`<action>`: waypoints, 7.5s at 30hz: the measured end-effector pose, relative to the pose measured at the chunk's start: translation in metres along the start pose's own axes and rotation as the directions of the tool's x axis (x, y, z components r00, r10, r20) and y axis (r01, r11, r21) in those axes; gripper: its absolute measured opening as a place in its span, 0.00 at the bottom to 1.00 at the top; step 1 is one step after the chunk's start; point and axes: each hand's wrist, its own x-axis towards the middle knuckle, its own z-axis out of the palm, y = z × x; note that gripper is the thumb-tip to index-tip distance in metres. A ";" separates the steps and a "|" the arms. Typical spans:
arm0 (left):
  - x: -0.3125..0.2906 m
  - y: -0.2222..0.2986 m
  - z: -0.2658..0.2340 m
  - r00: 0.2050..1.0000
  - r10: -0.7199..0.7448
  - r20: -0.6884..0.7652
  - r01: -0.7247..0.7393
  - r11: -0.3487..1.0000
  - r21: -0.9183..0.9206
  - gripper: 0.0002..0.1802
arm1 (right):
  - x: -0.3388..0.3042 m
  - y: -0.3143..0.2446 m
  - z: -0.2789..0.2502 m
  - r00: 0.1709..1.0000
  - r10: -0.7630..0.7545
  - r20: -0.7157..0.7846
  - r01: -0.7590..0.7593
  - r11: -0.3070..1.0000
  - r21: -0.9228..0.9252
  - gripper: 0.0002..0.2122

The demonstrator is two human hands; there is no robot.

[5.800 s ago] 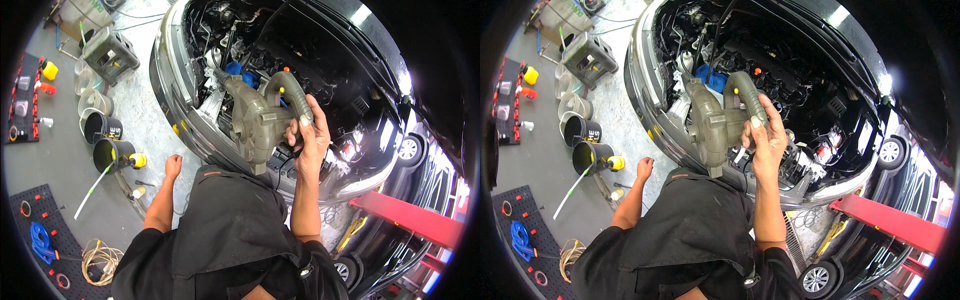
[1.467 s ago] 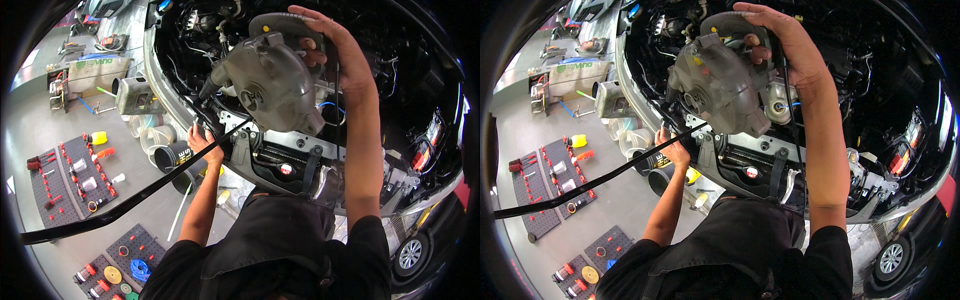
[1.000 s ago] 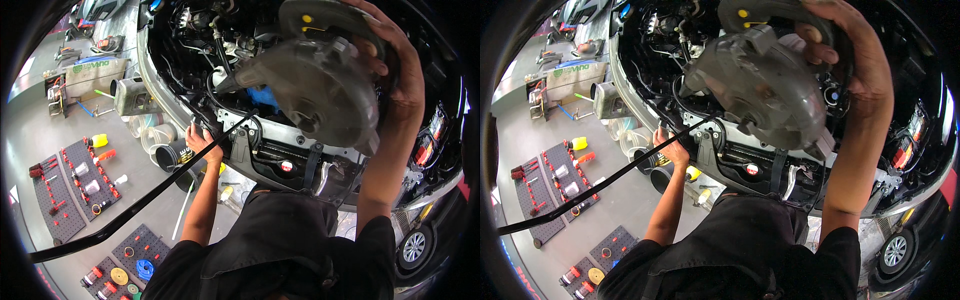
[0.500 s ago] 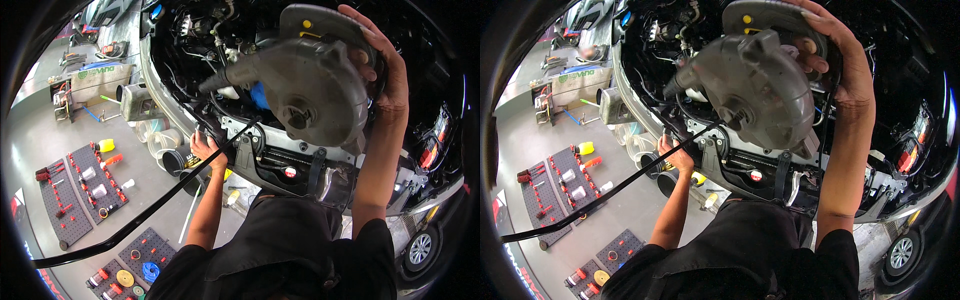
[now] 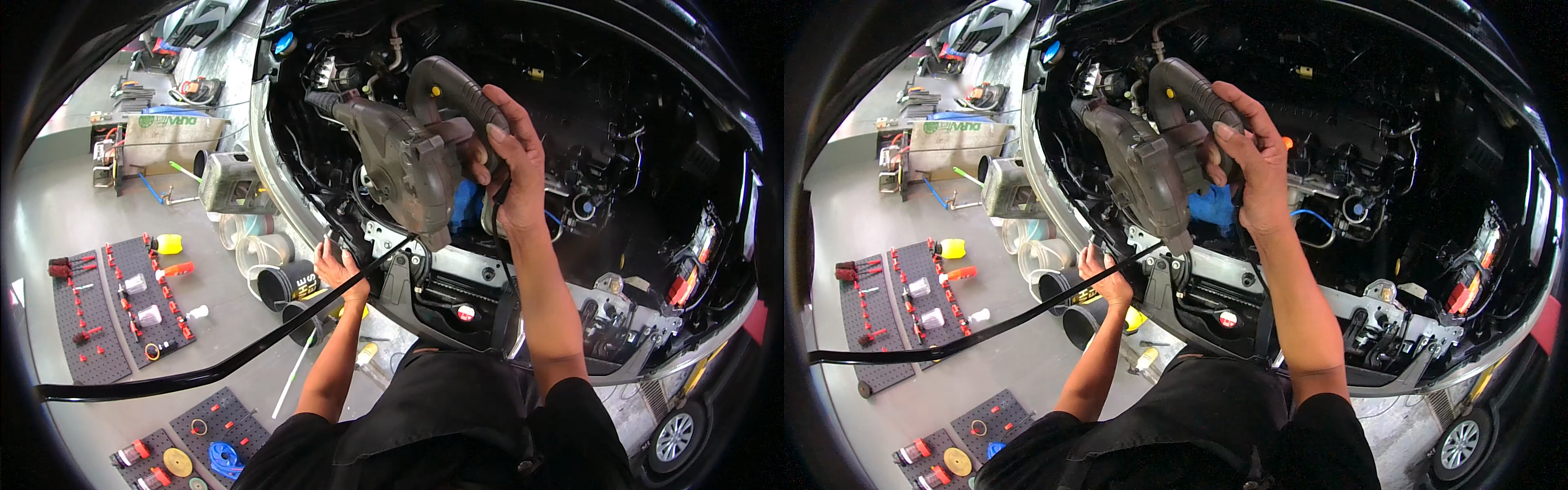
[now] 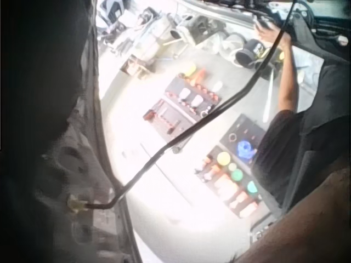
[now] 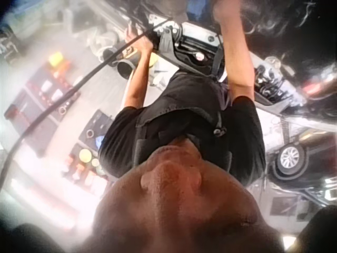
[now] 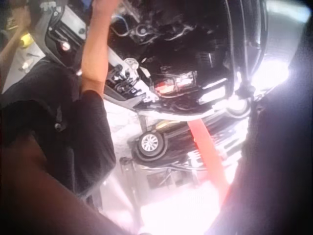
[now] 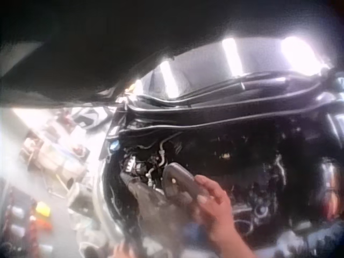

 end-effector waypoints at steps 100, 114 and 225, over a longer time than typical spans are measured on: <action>-0.002 0.003 -0.005 0.999 -0.038 -0.032 0.036 0.998 -0.051 0.31 | -0.050 -0.023 0.005 0.992 -0.125 0.035 0.129 0.968 -0.215 0.20; -0.003 -0.001 -0.003 0.999 -0.012 -0.039 0.010 0.999 -0.048 0.29 | -0.041 -0.007 0.017 0.946 -0.307 0.108 0.325 0.877 -0.353 0.21; -0.004 -0.016 0.009 0.998 -0.011 -0.054 0.016 0.996 0.092 0.29 | -0.145 -0.150 -0.056 0.590 -0.780 -0.211 0.666 0.617 -0.419 0.21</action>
